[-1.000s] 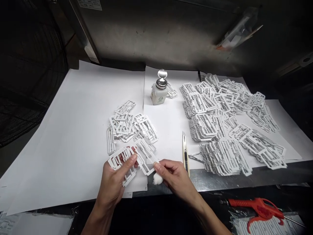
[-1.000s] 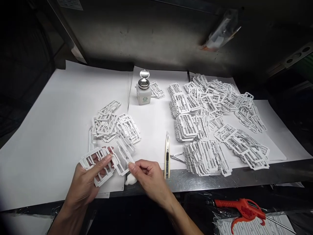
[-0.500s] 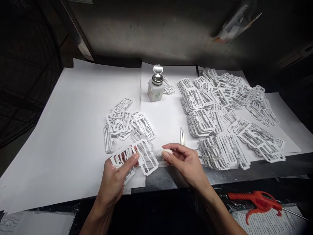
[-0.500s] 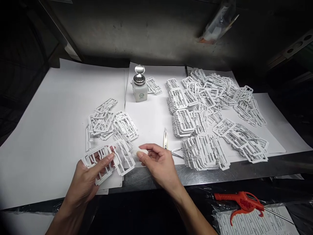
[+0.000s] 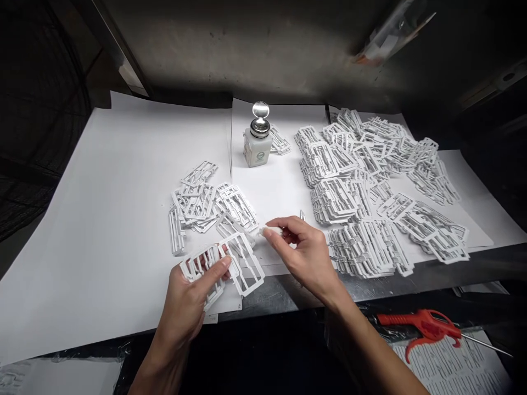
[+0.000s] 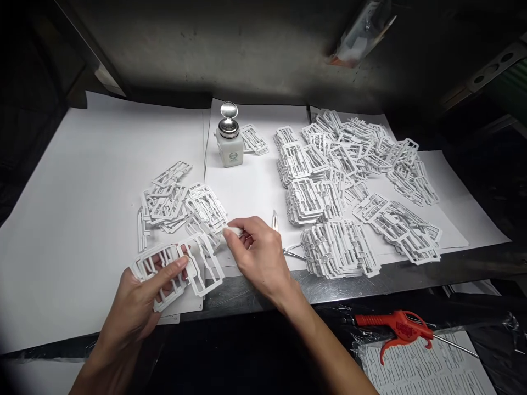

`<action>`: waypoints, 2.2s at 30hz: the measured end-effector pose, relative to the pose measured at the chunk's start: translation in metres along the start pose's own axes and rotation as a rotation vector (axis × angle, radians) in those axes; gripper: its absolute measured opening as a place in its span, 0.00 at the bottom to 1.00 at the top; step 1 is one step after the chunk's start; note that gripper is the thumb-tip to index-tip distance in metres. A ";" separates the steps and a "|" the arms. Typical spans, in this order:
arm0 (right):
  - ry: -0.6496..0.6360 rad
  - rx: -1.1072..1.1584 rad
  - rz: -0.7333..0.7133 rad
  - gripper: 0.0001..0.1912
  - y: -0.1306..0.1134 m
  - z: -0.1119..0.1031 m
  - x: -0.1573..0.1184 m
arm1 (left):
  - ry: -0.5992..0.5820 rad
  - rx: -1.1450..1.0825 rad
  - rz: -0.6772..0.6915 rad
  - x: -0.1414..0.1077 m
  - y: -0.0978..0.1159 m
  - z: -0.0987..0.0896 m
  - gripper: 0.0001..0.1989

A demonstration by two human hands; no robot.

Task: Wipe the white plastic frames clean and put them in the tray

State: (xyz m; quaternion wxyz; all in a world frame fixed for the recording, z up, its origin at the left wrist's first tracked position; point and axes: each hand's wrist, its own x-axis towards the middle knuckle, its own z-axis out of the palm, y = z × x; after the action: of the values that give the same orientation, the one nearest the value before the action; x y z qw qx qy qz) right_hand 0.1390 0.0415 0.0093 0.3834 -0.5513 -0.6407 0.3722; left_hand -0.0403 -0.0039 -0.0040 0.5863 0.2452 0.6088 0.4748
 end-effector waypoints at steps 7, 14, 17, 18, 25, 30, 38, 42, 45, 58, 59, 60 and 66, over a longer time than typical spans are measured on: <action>-0.134 0.029 0.055 0.05 -0.001 0.000 -0.030 | 0.062 -0.038 -0.037 0.006 0.001 0.002 0.13; -0.255 0.070 0.056 0.05 -0.013 0.002 -0.055 | 0.116 -0.017 0.030 0.007 0.001 0.003 0.08; -0.272 0.120 -0.027 0.08 -0.016 0.011 -0.057 | 0.127 -0.032 0.063 0.007 0.001 0.006 0.07; -0.260 0.122 -0.045 0.08 -0.015 0.013 -0.056 | 0.131 -0.035 0.071 0.006 0.002 0.007 0.07; -0.064 0.072 0.251 0.08 0.004 -0.001 -0.052 | 0.102 -0.083 0.029 0.004 0.002 0.006 0.11; -0.292 0.080 0.237 0.12 -0.002 0.001 -0.049 | 0.064 -0.090 0.000 0.004 0.000 0.010 0.12; -0.429 -0.603 -0.290 0.09 -0.037 0.007 -0.047 | 0.018 -0.250 -0.057 0.002 0.002 0.024 0.16; -0.429 -0.131 -0.098 0.09 -0.032 -0.007 -0.048 | -0.151 -0.543 -0.282 0.008 0.002 0.017 0.22; -0.239 0.030 0.081 0.08 -0.022 -0.015 -0.041 | -0.260 -0.636 -0.301 0.010 0.002 0.011 0.22; -0.122 0.009 -0.079 0.03 -0.021 -0.002 0.004 | -0.333 -0.541 -0.299 0.004 0.001 0.009 0.26; -0.164 -0.049 -0.132 0.04 -0.021 -0.003 0.007 | -0.343 -0.504 -0.307 0.003 0.002 0.009 0.26; -0.226 -0.115 -0.188 0.06 -0.022 -0.005 0.010 | -0.356 -0.453 -0.318 0.003 0.003 0.008 0.26; -0.653 -0.440 -0.432 0.06 -0.029 -0.019 0.031 | -0.442 -0.124 -0.397 -0.001 0.006 0.006 0.24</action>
State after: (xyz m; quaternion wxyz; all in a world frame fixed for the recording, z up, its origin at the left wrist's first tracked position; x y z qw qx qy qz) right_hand 0.1407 0.0698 0.0462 0.1036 -0.3269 -0.8925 0.2930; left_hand -0.0356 -0.0003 0.0030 0.7998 0.1828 0.4723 0.3222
